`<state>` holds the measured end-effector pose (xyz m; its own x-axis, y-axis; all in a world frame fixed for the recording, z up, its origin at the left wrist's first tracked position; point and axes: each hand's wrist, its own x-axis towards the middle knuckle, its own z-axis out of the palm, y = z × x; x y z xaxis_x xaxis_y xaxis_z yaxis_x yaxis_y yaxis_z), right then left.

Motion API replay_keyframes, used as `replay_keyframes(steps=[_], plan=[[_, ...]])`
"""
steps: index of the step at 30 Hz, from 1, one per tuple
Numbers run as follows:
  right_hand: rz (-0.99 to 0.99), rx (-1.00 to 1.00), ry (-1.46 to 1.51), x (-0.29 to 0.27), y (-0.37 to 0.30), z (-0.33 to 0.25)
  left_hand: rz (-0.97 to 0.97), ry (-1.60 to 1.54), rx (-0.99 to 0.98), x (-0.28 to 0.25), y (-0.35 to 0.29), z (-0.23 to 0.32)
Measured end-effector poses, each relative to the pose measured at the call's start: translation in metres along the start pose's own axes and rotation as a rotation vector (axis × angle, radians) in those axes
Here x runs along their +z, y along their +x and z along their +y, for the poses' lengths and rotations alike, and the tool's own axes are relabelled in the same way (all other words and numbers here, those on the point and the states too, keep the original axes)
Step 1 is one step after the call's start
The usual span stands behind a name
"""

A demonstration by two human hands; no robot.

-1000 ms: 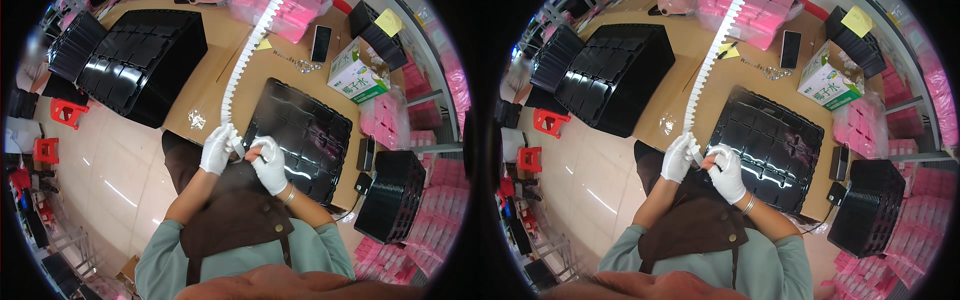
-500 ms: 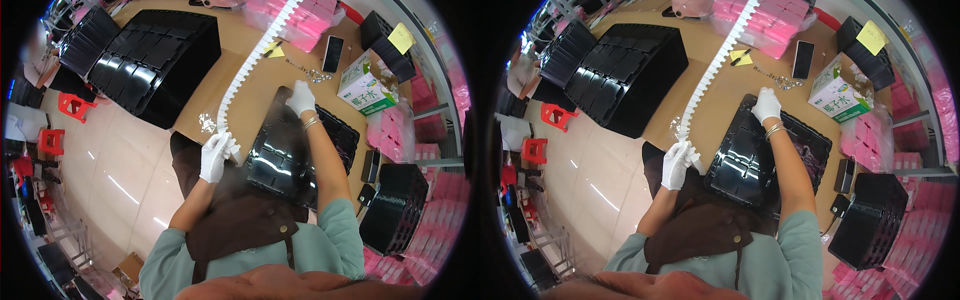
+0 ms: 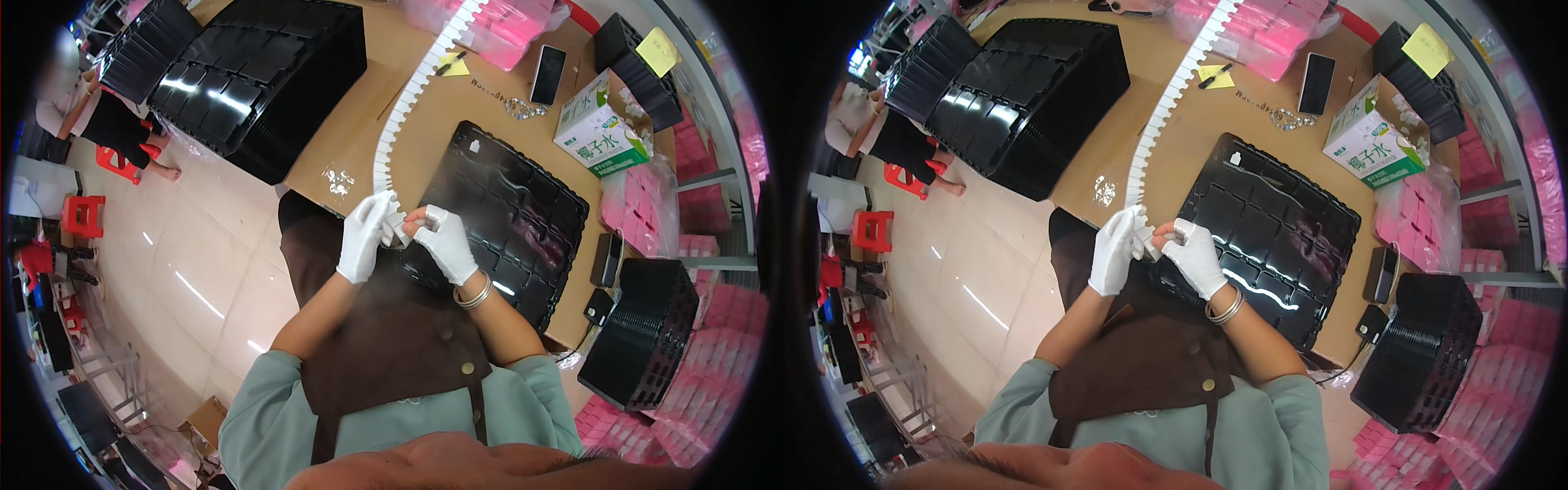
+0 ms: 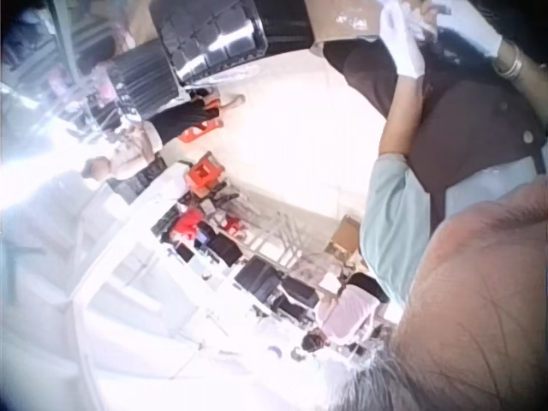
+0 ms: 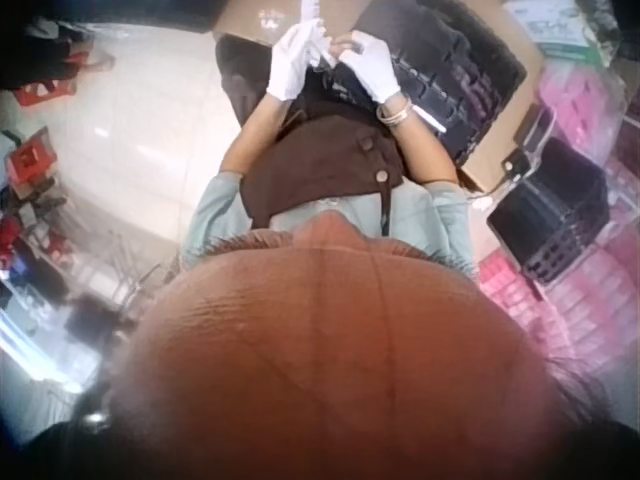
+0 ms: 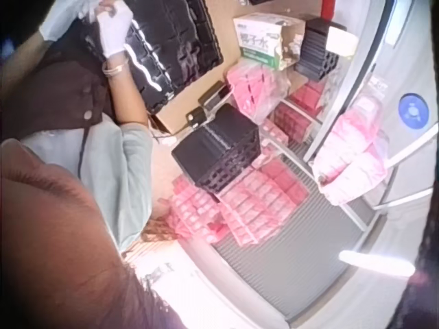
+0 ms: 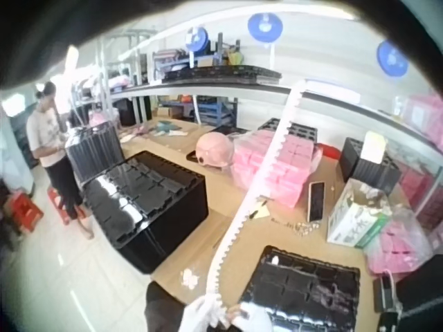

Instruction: The person assembles small metal components into plastic trays by hand, then applies pink foam padding to secure them.

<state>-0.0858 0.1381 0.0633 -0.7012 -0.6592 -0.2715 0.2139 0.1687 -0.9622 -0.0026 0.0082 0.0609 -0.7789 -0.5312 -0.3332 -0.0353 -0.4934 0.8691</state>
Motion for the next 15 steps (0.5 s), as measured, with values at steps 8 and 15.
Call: replay_keyframes(steps=[8, 15], plan=[[0.095, -0.364, -0.271, -0.024, -0.025, -0.01, 0.096, -0.295, -0.097, -0.002, 0.014, -0.011], [0.032, -0.201, -1.095, -0.015, -0.017, 0.021, 0.069, -0.101, -0.017, -0.02, 0.021, -0.013]])
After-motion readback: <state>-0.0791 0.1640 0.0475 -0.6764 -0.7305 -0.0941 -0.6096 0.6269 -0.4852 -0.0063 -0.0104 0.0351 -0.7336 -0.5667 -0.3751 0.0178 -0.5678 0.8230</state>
